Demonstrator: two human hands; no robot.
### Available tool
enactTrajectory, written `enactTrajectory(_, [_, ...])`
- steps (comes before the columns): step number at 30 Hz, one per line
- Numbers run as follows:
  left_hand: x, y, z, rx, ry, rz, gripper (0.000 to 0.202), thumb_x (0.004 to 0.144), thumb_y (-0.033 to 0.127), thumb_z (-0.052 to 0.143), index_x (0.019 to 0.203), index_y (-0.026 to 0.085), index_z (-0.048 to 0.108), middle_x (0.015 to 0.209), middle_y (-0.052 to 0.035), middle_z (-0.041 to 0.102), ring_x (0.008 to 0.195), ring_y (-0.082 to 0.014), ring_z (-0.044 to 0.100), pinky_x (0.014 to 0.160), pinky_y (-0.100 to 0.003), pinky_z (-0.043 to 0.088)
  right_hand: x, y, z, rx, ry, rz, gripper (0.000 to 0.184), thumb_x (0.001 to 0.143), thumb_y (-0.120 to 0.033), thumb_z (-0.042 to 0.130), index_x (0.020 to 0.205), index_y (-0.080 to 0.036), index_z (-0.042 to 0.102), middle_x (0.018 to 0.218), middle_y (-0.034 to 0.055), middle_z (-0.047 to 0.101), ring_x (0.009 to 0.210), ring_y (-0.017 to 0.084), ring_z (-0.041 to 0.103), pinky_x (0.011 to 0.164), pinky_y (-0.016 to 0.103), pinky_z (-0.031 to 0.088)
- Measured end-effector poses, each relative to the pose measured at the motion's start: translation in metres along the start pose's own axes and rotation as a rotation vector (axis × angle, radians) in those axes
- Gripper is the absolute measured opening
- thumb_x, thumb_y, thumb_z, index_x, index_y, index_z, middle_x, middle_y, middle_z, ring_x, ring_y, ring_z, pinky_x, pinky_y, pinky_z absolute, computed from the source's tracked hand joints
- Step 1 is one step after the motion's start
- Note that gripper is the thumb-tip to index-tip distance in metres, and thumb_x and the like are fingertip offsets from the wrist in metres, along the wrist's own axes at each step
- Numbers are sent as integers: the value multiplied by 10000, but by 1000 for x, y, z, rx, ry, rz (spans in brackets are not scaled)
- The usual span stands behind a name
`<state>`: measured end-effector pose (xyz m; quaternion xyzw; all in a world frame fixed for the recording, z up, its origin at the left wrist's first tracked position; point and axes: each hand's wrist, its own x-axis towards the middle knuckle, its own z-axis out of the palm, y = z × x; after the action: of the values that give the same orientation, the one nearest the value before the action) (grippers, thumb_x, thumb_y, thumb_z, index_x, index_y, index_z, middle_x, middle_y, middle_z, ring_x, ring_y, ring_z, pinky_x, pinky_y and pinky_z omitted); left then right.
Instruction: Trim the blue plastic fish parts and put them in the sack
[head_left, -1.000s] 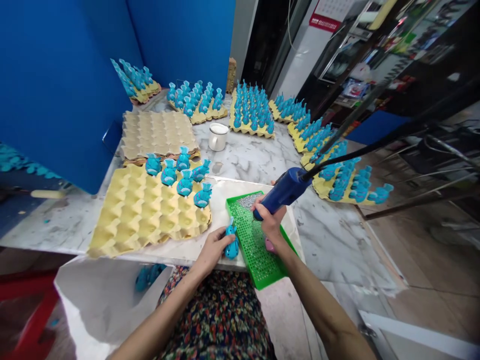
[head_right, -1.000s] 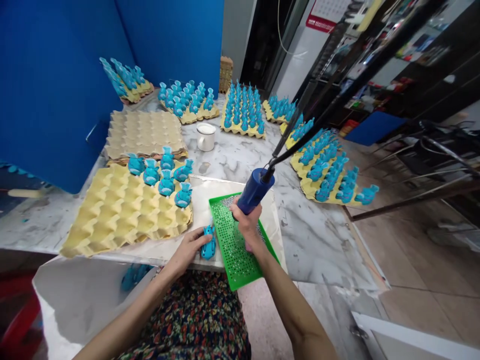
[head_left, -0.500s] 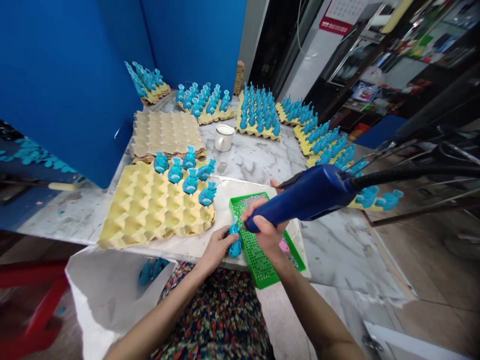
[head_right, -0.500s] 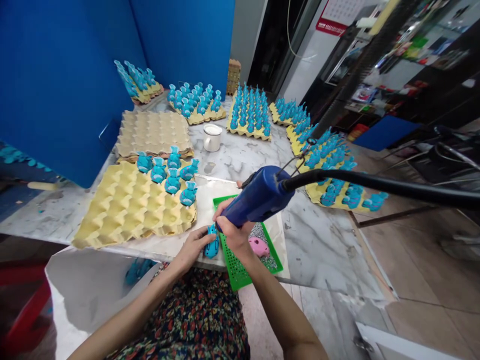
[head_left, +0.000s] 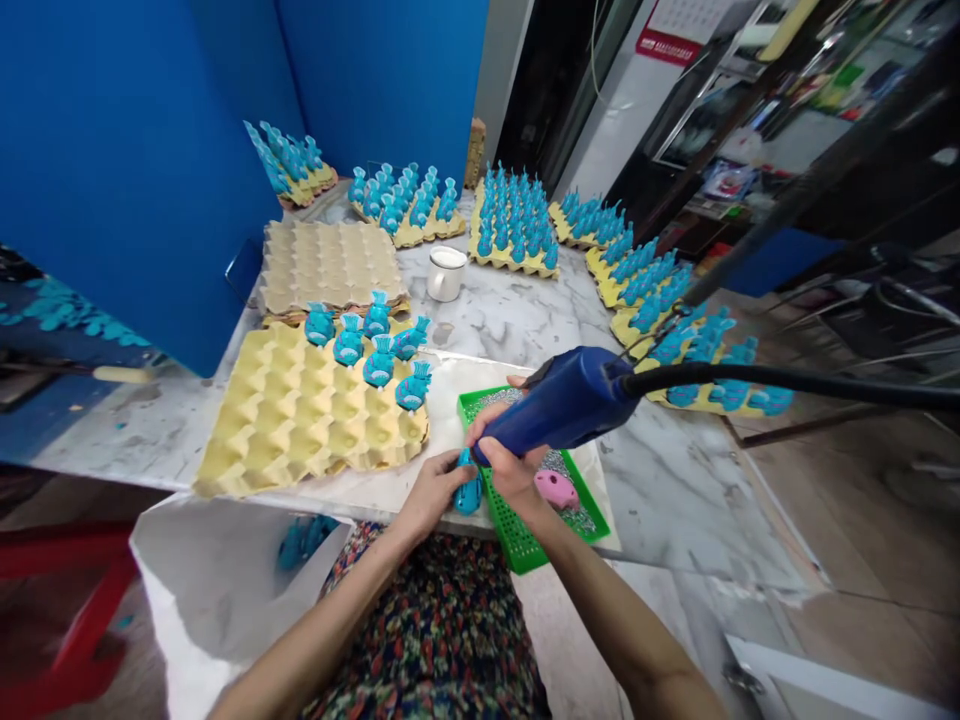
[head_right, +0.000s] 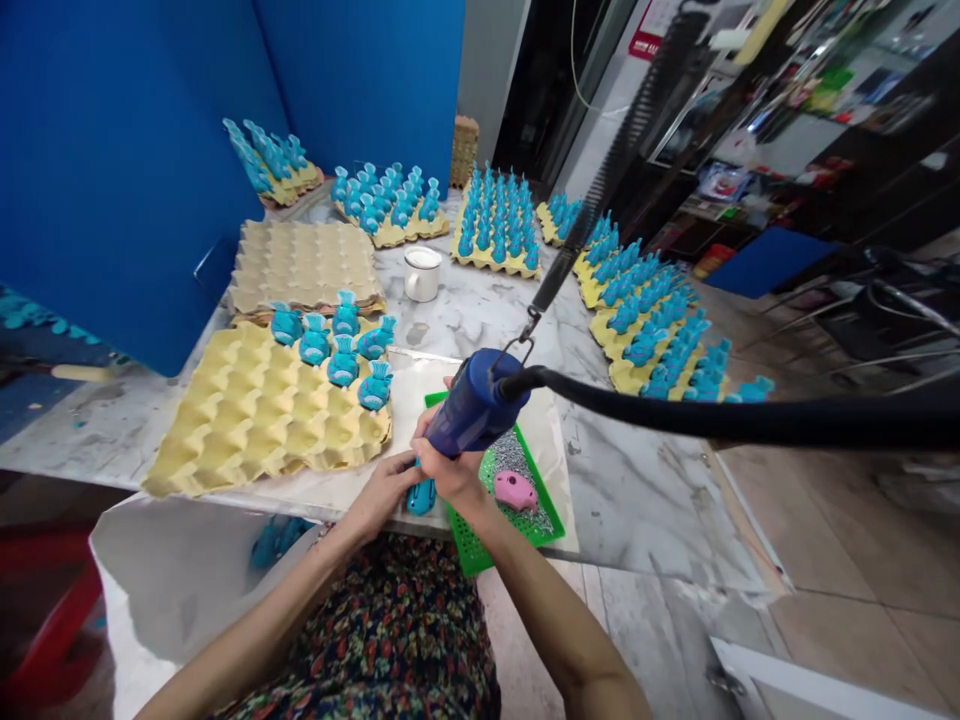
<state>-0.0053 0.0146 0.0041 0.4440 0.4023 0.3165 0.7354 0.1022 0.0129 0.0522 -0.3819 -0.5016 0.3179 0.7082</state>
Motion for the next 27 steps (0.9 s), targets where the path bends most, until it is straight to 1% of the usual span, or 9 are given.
enactTrajectory(5, [-1,2,-4,64,-31,-103,247,677,405,625,687,158,634,527,45,460,495,-104,359,509,-237,287,-3,1,1,42,19,61,399,704,-215,639,1068,-265,485,690,-56,598,562,161,534,570,322,461])
enactTrajectory(10, [-4,9,-13,85,-88,-130,247,681,395,649,703,150,660,545,41,498,496,-93,353,500,-225,266,-2,0,-1,59,-43,104,279,677,-229,648,932,-251,538,652,-52,592,552,158,529,553,317,454])
enactTrajectory(12, [-7,15,-19,72,-164,-185,236,666,379,666,698,145,675,582,19,562,528,-108,418,519,-225,309,0,-8,-2,86,-110,144,262,681,-258,659,919,-238,552,644,-45,600,528,155,530,520,310,443])
enactTrajectory(14, [-11,22,-24,60,-261,-262,218,647,361,689,676,145,677,619,-3,615,559,-128,478,541,-231,353,1,-19,-6,140,-183,197,318,685,-296,672,975,-231,559,657,-38,619,510,158,545,496,308,446])
enactTrajectory(17, [-18,27,-30,78,-333,-358,209,630,349,728,662,149,677,595,-1,607,528,-124,474,513,-231,350,1,-34,-14,182,-233,224,299,683,-349,686,936,-221,590,652,-24,628,514,164,563,498,310,460])
enactTrajectory(19, [-22,26,-29,54,-267,-375,233,624,362,760,698,154,686,606,7,602,533,-118,481,504,-221,358,-1,-35,-21,104,-151,186,193,690,-355,688,790,-214,601,628,-14,616,523,162,557,508,311,464])
enactTrajectory(21, [-25,24,-24,-41,-183,-364,304,634,400,791,809,170,698,702,4,639,587,-120,526,529,-210,398,-5,-29,-29,-20,-24,164,146,696,-320,694,709,-216,592,614,-12,608,519,156,543,510,306,462])
enactTrajectory(24, [-26,20,-14,-197,-164,-322,449,633,434,832,972,191,666,830,-7,667,645,-122,576,574,-216,455,-12,-9,-38,-137,105,185,105,695,-248,701,730,-213,609,616,-22,607,515,144,539,536,296,467])
enactTrajectory(27, [-23,17,-8,-254,-141,-279,510,592,412,866,971,176,620,801,-13,657,613,-123,591,551,-220,466,-17,5,-41,-148,141,191,74,704,-230,681,723,-209,613,629,-27,606,527,142,555,544,285,467])
